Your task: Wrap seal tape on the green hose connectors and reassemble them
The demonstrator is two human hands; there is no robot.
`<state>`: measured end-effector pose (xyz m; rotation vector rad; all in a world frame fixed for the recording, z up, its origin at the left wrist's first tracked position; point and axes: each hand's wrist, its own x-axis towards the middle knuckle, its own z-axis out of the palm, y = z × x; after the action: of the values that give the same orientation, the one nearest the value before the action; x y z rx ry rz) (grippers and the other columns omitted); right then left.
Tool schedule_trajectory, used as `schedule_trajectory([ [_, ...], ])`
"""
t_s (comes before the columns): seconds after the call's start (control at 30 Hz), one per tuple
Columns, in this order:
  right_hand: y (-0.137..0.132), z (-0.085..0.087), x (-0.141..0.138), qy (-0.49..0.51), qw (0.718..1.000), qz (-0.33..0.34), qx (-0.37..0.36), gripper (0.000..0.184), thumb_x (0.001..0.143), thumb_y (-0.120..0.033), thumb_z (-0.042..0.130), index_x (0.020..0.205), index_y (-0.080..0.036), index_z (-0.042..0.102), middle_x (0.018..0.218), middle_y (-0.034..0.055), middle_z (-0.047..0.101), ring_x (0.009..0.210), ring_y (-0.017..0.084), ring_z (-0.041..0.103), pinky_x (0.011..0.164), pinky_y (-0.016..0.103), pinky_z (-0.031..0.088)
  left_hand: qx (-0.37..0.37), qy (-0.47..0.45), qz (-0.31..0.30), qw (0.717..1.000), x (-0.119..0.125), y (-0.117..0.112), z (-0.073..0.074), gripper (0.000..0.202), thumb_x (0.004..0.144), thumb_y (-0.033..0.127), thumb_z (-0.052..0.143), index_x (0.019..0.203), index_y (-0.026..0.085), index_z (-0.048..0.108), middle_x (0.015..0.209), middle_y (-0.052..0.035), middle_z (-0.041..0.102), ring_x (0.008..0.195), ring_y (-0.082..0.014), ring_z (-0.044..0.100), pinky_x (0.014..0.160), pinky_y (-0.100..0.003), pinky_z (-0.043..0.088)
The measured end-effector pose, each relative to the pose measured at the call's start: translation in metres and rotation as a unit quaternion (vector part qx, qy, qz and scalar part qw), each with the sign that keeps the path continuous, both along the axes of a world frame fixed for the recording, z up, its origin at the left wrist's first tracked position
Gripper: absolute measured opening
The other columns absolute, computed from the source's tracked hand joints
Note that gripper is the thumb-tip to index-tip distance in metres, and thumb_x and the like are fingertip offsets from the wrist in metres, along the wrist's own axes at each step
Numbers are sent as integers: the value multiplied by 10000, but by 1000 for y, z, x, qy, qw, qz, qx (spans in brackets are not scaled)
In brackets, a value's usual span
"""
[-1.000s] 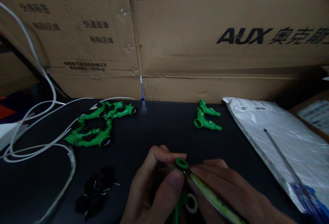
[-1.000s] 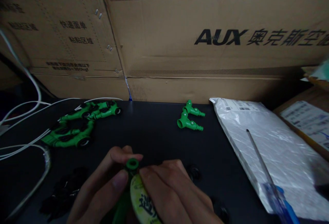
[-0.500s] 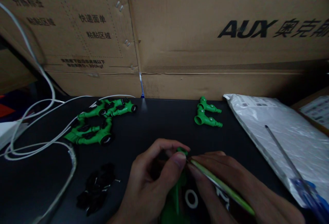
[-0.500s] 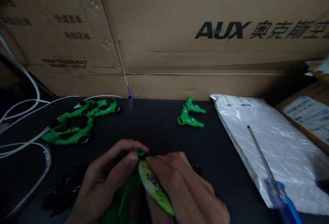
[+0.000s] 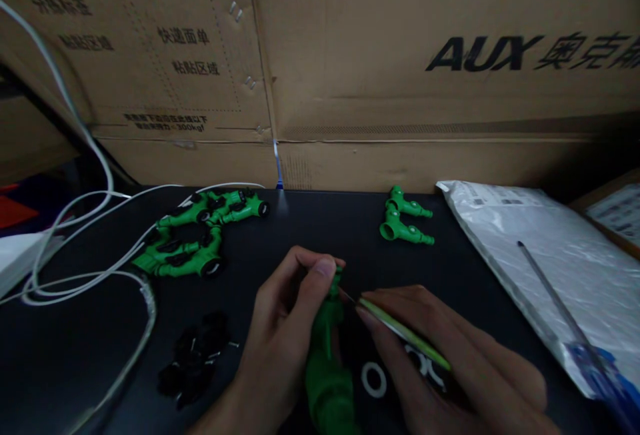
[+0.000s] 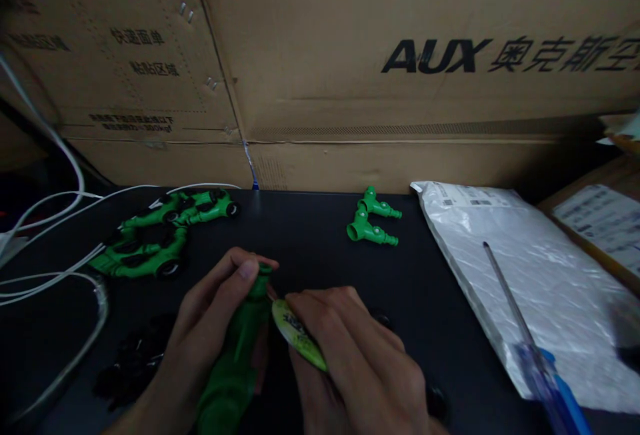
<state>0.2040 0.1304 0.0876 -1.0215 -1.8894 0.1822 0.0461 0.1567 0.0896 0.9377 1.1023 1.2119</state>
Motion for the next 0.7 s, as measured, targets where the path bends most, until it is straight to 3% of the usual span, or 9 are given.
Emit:
schedule_trajectory([
  [0.1, 3, 5, 2, 47, 998, 6, -44, 318, 926, -65, 678, 1123, -315, 680, 960, -32, 802, 776, 163, 786, 744, 218, 647, -10, -10, 8, 1000, -3, 4, -1, 446, 872, 648, 726, 923, 208, 668, 672, 40, 630, 464, -83, 522, 446, -190, 445],
  [0.2, 7, 14, 7, 125, 975, 43, -176, 95, 947, -211, 730, 972, -300, 751, 837, -37, 794, 691, 152, 774, 640, 188, 635, -9, -7, 9, 1000, -4, 6, -4, 427, 910, 632, 698, 927, 211, 632, 706, 54, 608, 501, -75, 513, 509, -195, 470],
  [0.27, 9, 17, 11, 178, 932, 118, -294, 89, 977, -331, 712, 1021, -294, 779, 753, -22, 772, 608, 150, 753, 549, 187, 617, 0, 0, 0, 1000, -4, 7, -4, 419, 940, 621, 669, 907, 208, 609, 727, 51, 597, 564, -86, 527, 549, -198, 471],
  [0.37, 10, 17, 14, 216, 849, 244, -417, 209, 1009, -420, 659, 1110, -283, 780, 823, 28, 790, 542, 145, 728, 494, 209, 605, 34, 24, -6, 999, -3, 8, -2, 415, 995, 585, 610, 856, 194, 579, 773, 40, 586, 667, -92, 536, 619, -197, 464],
  [0.43, 11, 15, 14, 198, 827, 299, -433, 190, 1010, -408, 659, 1065, -287, 796, 936, 61, 806, 635, 167, 765, 608, 265, 652, 47, 34, -3, 998, -4, 8, -1, 414, 1016, 578, 575, 852, 198, 554, 773, 41, 585, 667, -93, 532, 626, -206, 458],
  [0.57, 14, 20, 15, 159, 832, 323, -421, 187, 1000, -403, 668, 986, -289, 816, 953, 76, 800, 913, 247, 802, 829, 372, 662, 38, 13, 4, 999, -5, 9, -4, 409, 999, 605, 579, 876, 221, 506, 762, 50, 580, 590, -99, 525, 559, -227, 436],
  [0.7, 20, 26, 32, 193, 811, 330, -443, 229, 969, -499, 678, 961, -302, 795, 848, 68, 771, 725, 244, 791, 700, 364, 665, 40, 6, 2, 999, -5, 11, -5, 428, 997, 578, 595, 808, 210, 484, 711, 56, 490, 615, -100, 478, 565, -215, 396],
])
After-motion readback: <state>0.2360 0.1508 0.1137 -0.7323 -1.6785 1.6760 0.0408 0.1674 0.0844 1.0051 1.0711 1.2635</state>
